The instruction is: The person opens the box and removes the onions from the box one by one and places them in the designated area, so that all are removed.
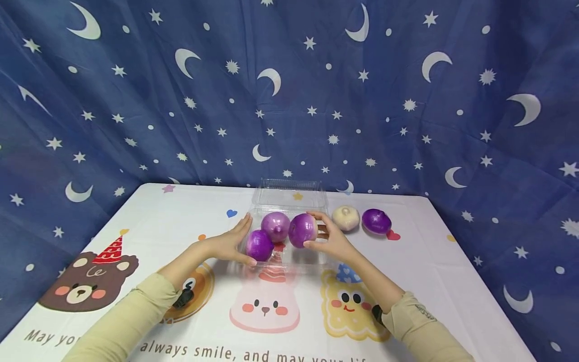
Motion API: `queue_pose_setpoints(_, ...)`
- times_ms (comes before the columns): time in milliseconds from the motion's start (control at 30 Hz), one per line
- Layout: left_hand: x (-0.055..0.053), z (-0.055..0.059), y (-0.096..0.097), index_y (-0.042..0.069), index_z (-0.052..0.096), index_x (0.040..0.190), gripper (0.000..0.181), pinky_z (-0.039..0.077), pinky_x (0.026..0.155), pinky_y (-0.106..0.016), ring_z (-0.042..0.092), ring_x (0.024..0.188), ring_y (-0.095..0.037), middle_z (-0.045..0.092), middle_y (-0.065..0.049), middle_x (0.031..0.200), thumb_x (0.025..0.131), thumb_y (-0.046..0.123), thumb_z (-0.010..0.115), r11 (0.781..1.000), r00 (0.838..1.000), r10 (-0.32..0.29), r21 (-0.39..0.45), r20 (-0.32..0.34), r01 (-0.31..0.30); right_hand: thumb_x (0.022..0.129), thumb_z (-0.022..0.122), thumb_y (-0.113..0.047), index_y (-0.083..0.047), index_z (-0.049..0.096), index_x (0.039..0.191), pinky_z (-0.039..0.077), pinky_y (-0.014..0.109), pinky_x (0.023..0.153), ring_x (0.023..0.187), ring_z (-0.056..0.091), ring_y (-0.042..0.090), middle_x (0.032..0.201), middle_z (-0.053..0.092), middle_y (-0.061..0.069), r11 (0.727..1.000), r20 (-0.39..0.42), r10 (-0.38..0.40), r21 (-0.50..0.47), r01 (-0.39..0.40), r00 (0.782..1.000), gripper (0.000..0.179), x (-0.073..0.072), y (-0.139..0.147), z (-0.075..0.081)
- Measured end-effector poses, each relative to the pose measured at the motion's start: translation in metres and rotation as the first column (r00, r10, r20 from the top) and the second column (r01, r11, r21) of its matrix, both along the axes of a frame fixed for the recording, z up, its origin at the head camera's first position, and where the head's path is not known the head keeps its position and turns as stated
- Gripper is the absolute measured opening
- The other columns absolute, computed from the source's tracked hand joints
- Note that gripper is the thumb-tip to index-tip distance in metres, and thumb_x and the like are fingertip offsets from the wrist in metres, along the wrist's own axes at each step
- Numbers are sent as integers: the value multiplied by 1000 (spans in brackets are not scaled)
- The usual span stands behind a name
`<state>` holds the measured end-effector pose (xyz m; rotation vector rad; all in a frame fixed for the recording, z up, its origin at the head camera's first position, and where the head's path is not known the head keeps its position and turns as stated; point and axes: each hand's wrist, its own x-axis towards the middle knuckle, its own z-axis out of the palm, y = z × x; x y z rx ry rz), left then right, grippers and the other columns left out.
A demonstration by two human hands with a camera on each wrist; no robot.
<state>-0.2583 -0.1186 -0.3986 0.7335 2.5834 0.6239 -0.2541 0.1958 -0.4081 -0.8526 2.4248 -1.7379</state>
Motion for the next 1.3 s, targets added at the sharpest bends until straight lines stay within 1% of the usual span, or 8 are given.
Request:
queue_pose_setpoints(100, 0, 0, -1, -4, -8, 148, 128, 15, 113, -62, -5, 145, -40, -18, -20, 155, 71, 60, 72, 1000, 1000, 6, 8, 7, -6, 79, 69, 3, -1, 30, 143, 51, 15, 85, 102, 56, -2, 131, 38, 24, 999, 23, -14, -31, 15, 1000, 76, 2, -1, 2)
queue_pose_setpoints(333, -1, -5, -2, -3, -8, 148, 129, 15, 114, -61, -5, 145, -39, -19, -19, 155, 70, 64, 70, 1000, 1000, -5, 18, 3, 5, 79, 69, 1, 3, 32, 140, 48, 11, 85, 101, 51, -4, 130, 41, 19, 992, 49, -123, -37, 125, 991, 71, 8, -1, 4)
queue_pose_setpoints(433, -1, -5, -2, -3, -8, 148, 129, 15, 114, -60, -6, 145, -38, -19, -18, 156, 70, 63, 70, 1000, 1000, -1, 12, 3, 1, 81, 67, 2, 5, 35, 137, 46, 10, 87, 102, 50, -5, 126, 48, 6, 987, 57, -143, -64, 147, 988, 65, 9, 0, 7)
queue_pose_setpoints(567, -1, -4, -3, -3, -9, 148, 128, 14, 114, -60, -7, 145, -39, -20, -18, 155, 71, 62, 71, 1000, 1000, 0, 18, 6, 0, 84, 64, 1, 12, 31, 137, 47, 9, 88, 102, 54, -7, 117, 52, -17, 981, 72, -110, -150, 120, 991, 63, 12, 3, 12)
queue_pose_setpoints(667, -1, -4, -4, -4, -8, 148, 129, 14, 114, -59, -6, 145, -39, -19, -20, 155, 71, 63, 70, 1000, 1000, -4, 25, 3, 4, 86, 63, 0, 12, 29, 137, 49, 10, 86, 101, 57, -7, 114, 56, -25, 975, 82, -84, -201, 99, 993, 63, 14, 5, 14)
queue_pose_setpoints(867, 0, -7, -4, -5, -7, 148, 128, 16, 114, -58, -4, 145, -40, -18, -21, 155, 71, 62, 70, 1000, 1000, -1, 25, -4, 1, 85, 64, 2, -1, 34, 140, 51, 13, 86, 101, 59, -3, 115, 59, -23, 973, 52, -111, -197, 119, 993, 63, 17, 11, 14)
queue_pose_setpoints(1100, 1, -6, -5, -3, -8, 148, 128, 15, 116, -55, -4, 145, -39, -19, -19, 155, 71, 63, 70, 1000, 1000, -4, 26, 0, 4, 82, 64, 7, 3, 32, 140, 49, 11, 86, 100, 56, -4, 120, 48, -16, 969, 3, -207, -136, 205, 978, 67, 20, 21, 14)
queue_pose_setpoints(1300, 0, -4, -4, -3, -8, 148, 128, 16, 116, -55, -5, 145, -38, -18, -20, 156, 71, 63, 70, 1000, 1000, -10, 15, -15, 10, 82, 64, 7, -3, 33, 142, 51, 11, 80, 100, 51, 1, 123, 43, -17, 959, 2, -259, -123, 257, 966, 68, 21, 32, 15)
